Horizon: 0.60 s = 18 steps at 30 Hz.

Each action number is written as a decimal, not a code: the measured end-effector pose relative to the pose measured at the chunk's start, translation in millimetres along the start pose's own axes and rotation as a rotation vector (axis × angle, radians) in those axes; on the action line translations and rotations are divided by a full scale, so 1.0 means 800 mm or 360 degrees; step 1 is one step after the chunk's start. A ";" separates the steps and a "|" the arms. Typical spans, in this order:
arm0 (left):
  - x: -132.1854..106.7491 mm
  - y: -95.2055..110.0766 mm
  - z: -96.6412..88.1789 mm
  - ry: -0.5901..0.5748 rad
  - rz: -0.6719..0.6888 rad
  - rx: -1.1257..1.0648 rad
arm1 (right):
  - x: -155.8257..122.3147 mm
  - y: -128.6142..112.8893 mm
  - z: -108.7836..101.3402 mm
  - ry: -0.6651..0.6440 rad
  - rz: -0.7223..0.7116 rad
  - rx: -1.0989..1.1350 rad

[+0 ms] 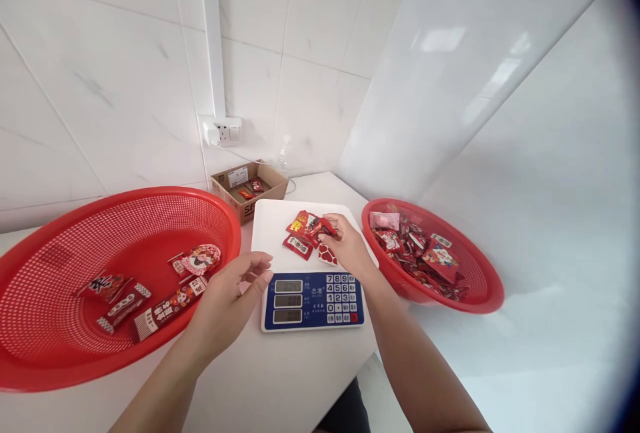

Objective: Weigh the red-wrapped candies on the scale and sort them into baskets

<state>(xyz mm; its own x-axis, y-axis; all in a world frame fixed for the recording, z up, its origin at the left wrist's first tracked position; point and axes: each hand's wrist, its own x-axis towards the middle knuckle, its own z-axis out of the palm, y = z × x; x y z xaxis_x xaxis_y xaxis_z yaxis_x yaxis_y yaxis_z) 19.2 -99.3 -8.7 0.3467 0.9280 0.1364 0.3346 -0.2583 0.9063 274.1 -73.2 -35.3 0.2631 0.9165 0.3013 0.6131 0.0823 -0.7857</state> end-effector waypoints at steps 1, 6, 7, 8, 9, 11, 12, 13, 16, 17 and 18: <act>0.000 0.000 0.000 -0.0002 0.0001 0.0008 | 0.004 0.000 0.001 -0.0058 -0.0043 -0.0072; 0.001 0.002 -0.001 0.0016 -0.0004 0.0029 | 0.003 0.002 -0.007 0.0149 -0.0304 -0.0375; 0.001 0.001 -0.002 0.0031 -0.0003 0.0025 | -0.002 0.004 -0.011 0.0207 -0.0333 -0.0367; 0.001 0.001 -0.003 0.0046 -0.0001 0.0024 | -0.007 0.006 -0.016 0.0252 -0.0344 -0.0353; 0.001 0.001 -0.004 0.0061 0.0000 0.0025 | -0.013 0.008 -0.020 0.0289 -0.0338 -0.0340; 0.001 0.000 -0.007 0.0088 -0.0002 0.0035 | -0.026 0.013 -0.029 0.0344 -0.0291 -0.0323; 0.002 0.000 -0.008 0.0099 -0.0005 0.0042 | -0.032 0.015 -0.033 0.0360 -0.0263 -0.0318; 0.002 0.000 -0.009 0.0105 -0.0010 0.0052 | -0.038 0.016 -0.036 0.0369 -0.0238 -0.0315; 0.002 0.000 -0.011 0.0118 -0.0024 0.0078 | -0.052 0.021 -0.042 0.0369 -0.0181 -0.0333; 0.001 0.001 -0.011 0.0115 -0.0022 0.0082 | -0.055 0.022 -0.043 0.0363 -0.0159 -0.0347; 0.001 0.001 -0.011 0.0115 -0.0020 0.0082 | -0.058 0.023 -0.044 0.0354 -0.0137 -0.0360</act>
<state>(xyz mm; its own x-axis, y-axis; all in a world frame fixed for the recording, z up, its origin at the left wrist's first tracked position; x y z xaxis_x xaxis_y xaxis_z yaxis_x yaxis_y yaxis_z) 12.1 -96.2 -4.5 0.2786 0.9478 0.1553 0.3839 -0.2581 0.8865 299.6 -128.2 -44.5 0.3442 0.7998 0.4918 0.7836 0.0438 -0.6198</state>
